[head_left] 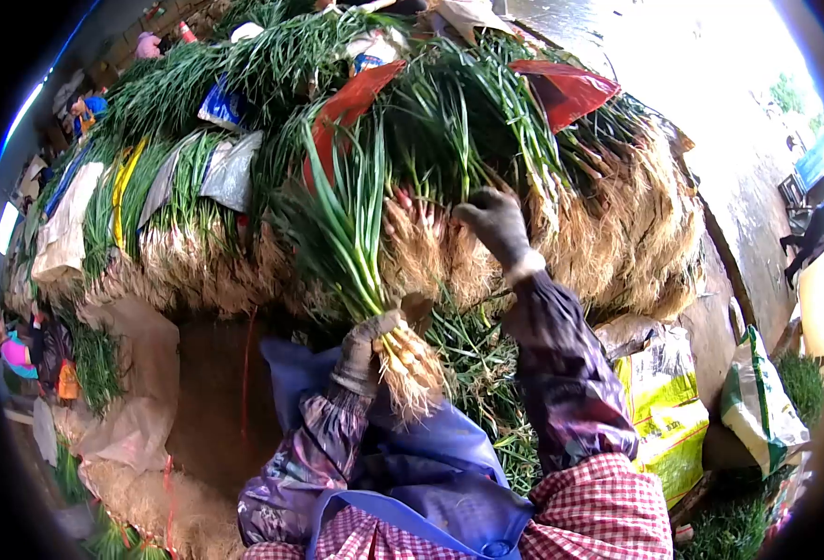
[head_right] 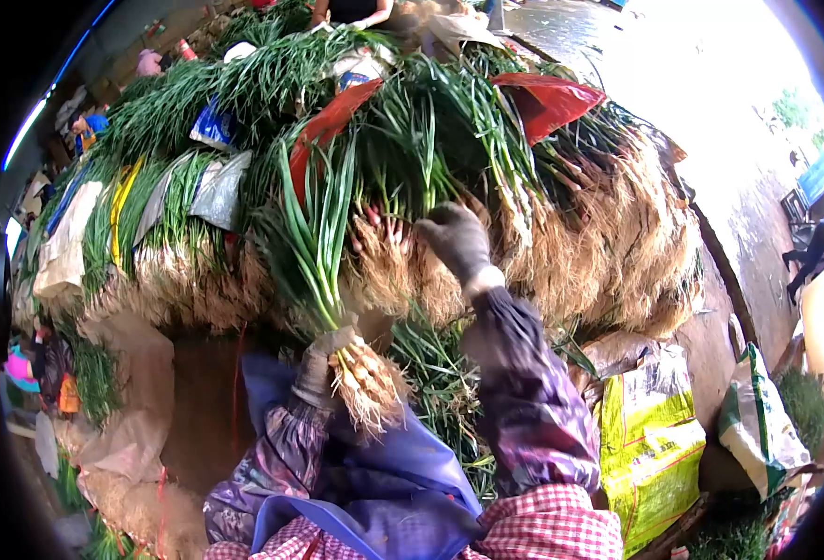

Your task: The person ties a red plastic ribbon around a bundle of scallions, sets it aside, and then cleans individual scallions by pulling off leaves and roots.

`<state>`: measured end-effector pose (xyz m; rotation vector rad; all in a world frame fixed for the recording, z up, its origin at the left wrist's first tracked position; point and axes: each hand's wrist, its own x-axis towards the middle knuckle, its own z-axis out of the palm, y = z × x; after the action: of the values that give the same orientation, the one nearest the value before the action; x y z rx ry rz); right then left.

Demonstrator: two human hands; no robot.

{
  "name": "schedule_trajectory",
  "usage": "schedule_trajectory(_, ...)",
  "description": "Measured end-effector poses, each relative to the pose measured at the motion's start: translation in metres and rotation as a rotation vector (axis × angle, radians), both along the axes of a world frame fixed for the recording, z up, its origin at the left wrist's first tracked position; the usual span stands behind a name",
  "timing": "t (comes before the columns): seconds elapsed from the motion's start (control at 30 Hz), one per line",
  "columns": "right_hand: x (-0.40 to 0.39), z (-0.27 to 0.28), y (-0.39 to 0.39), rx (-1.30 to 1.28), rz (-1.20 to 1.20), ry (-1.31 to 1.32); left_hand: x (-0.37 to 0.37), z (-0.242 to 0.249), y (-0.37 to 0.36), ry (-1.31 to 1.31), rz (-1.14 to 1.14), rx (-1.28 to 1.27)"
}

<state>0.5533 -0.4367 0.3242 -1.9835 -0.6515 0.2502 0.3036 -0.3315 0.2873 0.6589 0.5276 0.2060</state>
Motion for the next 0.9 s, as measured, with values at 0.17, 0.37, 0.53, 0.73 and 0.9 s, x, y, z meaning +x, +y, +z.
schedule_trajectory(0.17,-0.114,-0.024,-0.015,0.227,0.188,0.615,0.013,0.002,0.003,0.030,-0.182,0.051)
schedule_trajectory(0.37,-0.127,-0.030,0.001,-0.251,0.126,-0.542,0.002,-0.049,-0.019,0.215,-0.110,0.078)
schedule_trajectory(0.53,-0.112,-0.077,-0.008,0.371,-0.122,0.059,-0.004,-0.012,-0.008,-0.081,-0.170,-0.084)
schedule_trajectory(0.73,-0.091,-0.062,-0.044,-0.922,0.822,0.108,-0.016,-0.001,-0.004,-0.160,-0.186,-0.303)
schedule_trajectory(0.9,-0.111,-0.028,-0.005,0.250,0.423,0.749,-0.020,0.006,-0.017,-0.275,-0.240,-0.401)
